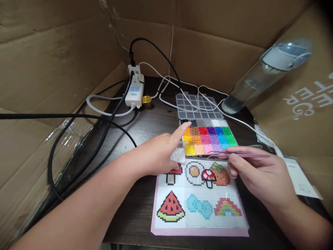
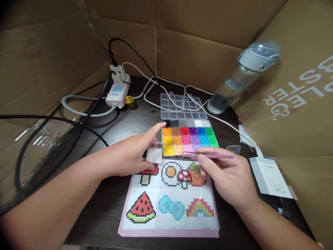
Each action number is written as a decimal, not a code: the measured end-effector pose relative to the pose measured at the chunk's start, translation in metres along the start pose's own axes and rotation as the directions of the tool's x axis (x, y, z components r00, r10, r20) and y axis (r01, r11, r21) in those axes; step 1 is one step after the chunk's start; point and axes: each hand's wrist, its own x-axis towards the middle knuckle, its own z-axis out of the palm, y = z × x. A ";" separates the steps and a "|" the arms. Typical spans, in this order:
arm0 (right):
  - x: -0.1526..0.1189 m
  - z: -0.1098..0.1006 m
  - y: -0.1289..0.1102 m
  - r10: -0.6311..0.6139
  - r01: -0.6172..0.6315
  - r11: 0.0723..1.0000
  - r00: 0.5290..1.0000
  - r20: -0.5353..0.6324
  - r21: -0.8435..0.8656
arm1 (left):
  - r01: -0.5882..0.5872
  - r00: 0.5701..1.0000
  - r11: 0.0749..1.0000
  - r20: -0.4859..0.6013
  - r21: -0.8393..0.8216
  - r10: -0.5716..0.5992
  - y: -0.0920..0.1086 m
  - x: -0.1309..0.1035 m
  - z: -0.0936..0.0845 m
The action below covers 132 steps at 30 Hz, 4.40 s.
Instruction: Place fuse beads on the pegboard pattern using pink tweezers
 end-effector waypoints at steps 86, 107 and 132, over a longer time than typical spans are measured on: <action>0.024 0.056 -0.010 -0.075 0.077 0.997 0.980 0.185 -0.002 | -0.052 0.998 0.999 -0.037 0.003 0.052 -0.002 0.002 0.006; 0.020 0.052 -0.009 0.082 -0.111 0.982 0.979 0.186 0.151 | -0.047 0.999 0.998 -0.012 0.041 0.048 -0.001 0.005 0.005; -0.027 -0.003 0.027 0.130 -0.133 0.978 0.991 0.032 0.162 | 0.018 0.998 1.000 -0.054 0.026 -0.017 -0.001 0.008 0.003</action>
